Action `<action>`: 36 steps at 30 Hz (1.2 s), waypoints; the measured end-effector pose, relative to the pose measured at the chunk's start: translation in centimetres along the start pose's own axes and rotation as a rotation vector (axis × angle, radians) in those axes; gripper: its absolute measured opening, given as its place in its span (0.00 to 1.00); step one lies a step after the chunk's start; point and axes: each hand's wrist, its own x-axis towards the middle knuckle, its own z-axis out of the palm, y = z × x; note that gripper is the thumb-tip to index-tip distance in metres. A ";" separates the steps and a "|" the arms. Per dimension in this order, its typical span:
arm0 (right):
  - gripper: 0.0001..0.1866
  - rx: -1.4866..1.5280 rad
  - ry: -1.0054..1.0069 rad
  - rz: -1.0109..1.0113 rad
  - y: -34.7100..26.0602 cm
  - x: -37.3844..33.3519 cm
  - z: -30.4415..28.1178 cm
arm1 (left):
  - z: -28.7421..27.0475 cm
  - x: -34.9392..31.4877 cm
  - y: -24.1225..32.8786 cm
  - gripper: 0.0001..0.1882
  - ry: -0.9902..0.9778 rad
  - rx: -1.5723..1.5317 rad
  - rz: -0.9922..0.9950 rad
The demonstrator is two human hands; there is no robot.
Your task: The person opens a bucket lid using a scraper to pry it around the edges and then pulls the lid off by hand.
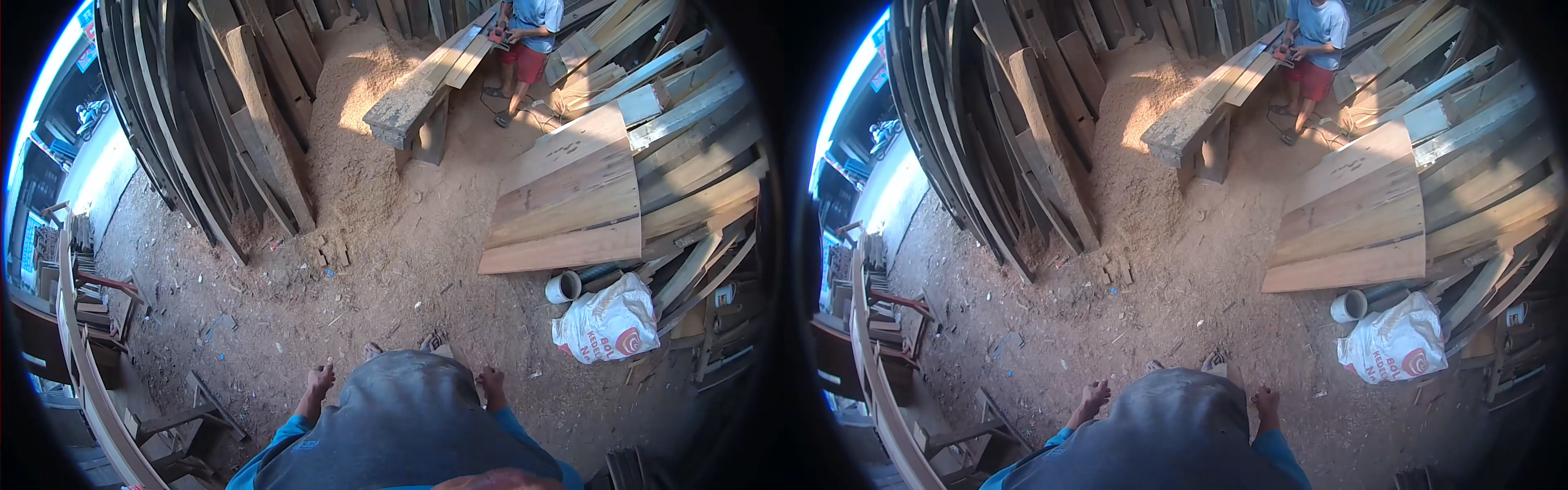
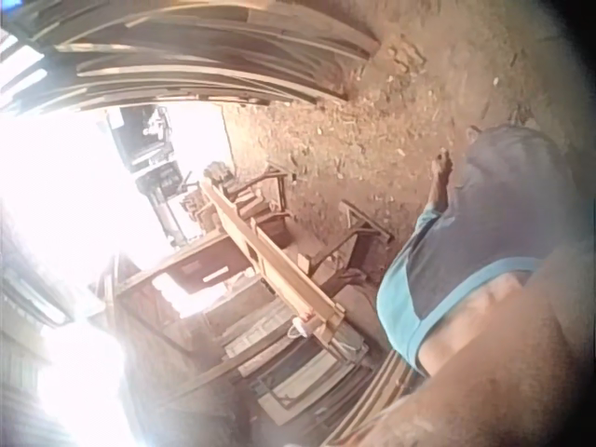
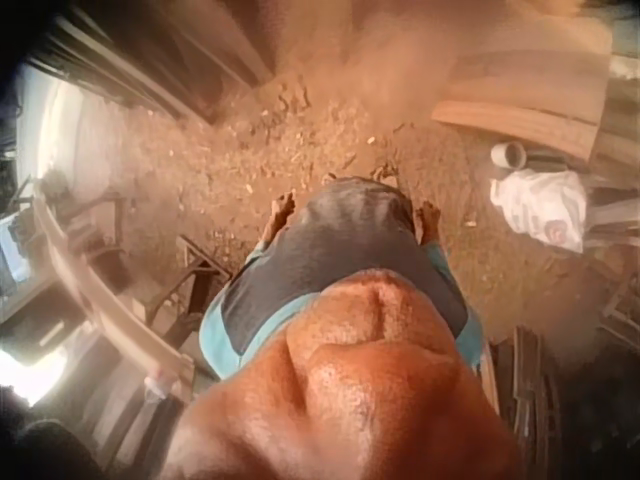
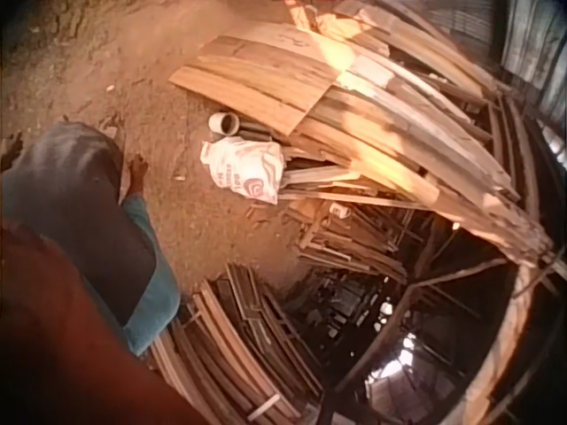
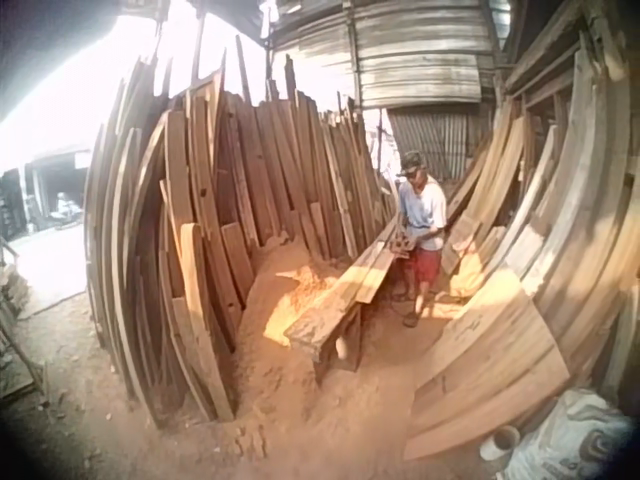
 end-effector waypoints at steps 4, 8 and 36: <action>0.21 0.004 -0.033 0.038 0.3 0.9 -1.1 | 1.8 -0.5 1.5 0.23 -0.028 0.092 0.037; 0.25 0.023 -0.053 0.032 -0.2 0.5 -0.7 | 2.0 -0.7 2.0 0.25 -0.055 0.118 0.063; 0.26 -0.440 0.202 -0.216 10.3 -8.2 -1.9 | -2.8 2.9 0.7 0.24 -0.225 0.296 0.115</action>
